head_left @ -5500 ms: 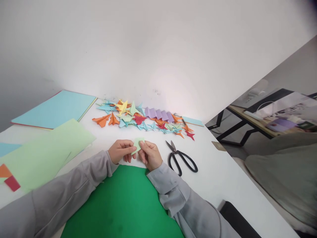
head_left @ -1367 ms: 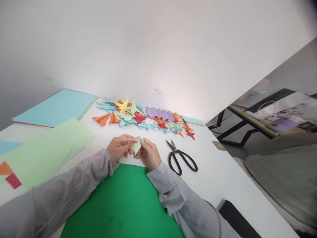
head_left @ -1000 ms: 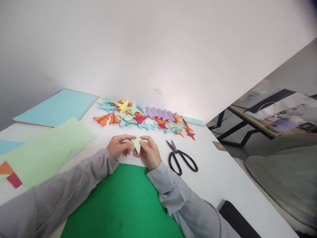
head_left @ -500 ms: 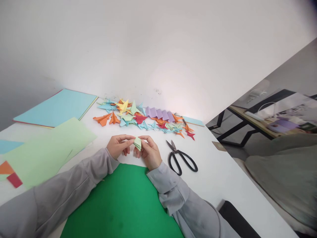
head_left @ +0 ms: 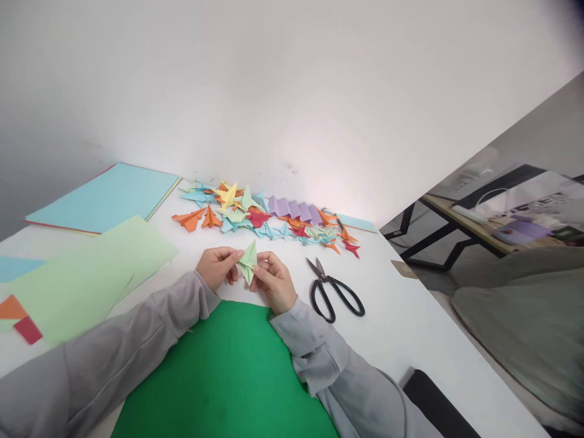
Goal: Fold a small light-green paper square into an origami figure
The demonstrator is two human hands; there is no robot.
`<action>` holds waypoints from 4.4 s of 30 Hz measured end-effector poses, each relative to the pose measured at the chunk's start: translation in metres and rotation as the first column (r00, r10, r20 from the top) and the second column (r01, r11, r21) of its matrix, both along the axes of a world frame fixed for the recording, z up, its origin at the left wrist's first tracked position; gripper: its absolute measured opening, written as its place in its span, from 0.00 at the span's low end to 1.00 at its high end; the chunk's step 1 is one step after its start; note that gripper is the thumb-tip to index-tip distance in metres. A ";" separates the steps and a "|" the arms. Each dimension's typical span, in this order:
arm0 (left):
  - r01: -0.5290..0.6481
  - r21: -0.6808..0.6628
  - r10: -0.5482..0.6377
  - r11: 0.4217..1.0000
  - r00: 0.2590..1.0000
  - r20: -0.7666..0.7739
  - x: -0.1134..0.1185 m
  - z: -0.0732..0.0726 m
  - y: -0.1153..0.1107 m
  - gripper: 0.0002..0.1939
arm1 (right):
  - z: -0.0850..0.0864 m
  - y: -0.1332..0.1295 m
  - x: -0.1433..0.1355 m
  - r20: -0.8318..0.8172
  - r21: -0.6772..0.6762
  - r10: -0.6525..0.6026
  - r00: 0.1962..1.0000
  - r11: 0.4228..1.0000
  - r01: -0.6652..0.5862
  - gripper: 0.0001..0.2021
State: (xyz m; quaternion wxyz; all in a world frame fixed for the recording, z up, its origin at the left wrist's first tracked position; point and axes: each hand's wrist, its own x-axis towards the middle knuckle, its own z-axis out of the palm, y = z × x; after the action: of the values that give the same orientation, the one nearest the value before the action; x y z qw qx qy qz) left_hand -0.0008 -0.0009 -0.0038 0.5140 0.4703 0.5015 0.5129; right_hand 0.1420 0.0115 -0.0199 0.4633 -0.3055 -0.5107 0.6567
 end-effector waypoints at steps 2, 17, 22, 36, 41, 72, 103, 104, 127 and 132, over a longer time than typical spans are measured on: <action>0.020 0.003 -0.020 1.000 1.000 -0.005 0.001 0.000 -0.001 0.16 | -0.001 0.001 0.000 -0.016 -0.031 -0.039 0.999 0.999 0.038 0.12; 0.167 0.087 -0.164 0.982 0.986 -0.040 0.004 -0.001 -0.010 0.23 | 0.001 0.004 -0.001 -0.064 -0.164 -0.169 0.984 0.974 0.157 0.06; 0.121 0.090 -0.117 0.989 0.992 -0.050 0.004 -0.001 -0.010 0.19 | 0.000 0.004 -0.002 -0.066 -0.135 -0.150 0.986 0.981 0.140 0.13; -0.039 0.336 0.053 0.941 0.998 -0.033 0.003 0.001 -0.005 0.04 | -0.003 0.002 -0.002 0.081 -0.024 -0.096 0.992 0.995 0.098 0.12; -0.051 0.234 0.033 0.971 0.996 0.080 0.001 0.004 -0.005 0.07 | 0.001 0.001 -0.003 0.027 -0.002 -0.156 0.987 0.988 0.156 0.16; 0.012 -0.010 -0.011 1.000 0.992 0.125 0.001 0.003 0.001 0.17 | 0.002 -0.001 0.000 0.144 0.048 -0.174 0.974 0.984 0.169 0.13; 0.196 0.010 -0.190 0.981 0.962 -0.196 0.003 -0.003 -0.006 0.14 | 0.002 0.002 0.001 0.095 0.128 -0.173 0.980 0.979 0.160 0.15; 0.196 0.012 -0.190 0.981 0.960 -0.204 0.003 -0.003 -0.006 0.14 | 0.001 0.002 0.001 0.093 0.113 -0.172 0.981 0.980 0.161 0.16; 0.229 -0.005 -0.229 0.974 0.973 -0.025 0.000 0.006 -0.005 0.16 | -0.002 -0.002 0.001 0.294 0.114 -0.061 0.954 0.993 0.029 0.23; 0.203 -0.042 -0.200 0.978 0.978 0.062 0.000 0.004 -0.004 0.18 | 0.002 -0.004 0.002 0.363 0.217 -0.090 0.928 0.976 0.010 0.24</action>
State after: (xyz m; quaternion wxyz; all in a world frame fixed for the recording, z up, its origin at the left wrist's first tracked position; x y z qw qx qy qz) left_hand -0.0008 -0.0048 0.0003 0.5887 0.4914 0.4484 0.4593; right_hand 0.1441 0.0073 -0.0175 0.4049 -0.3858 -0.6477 0.5173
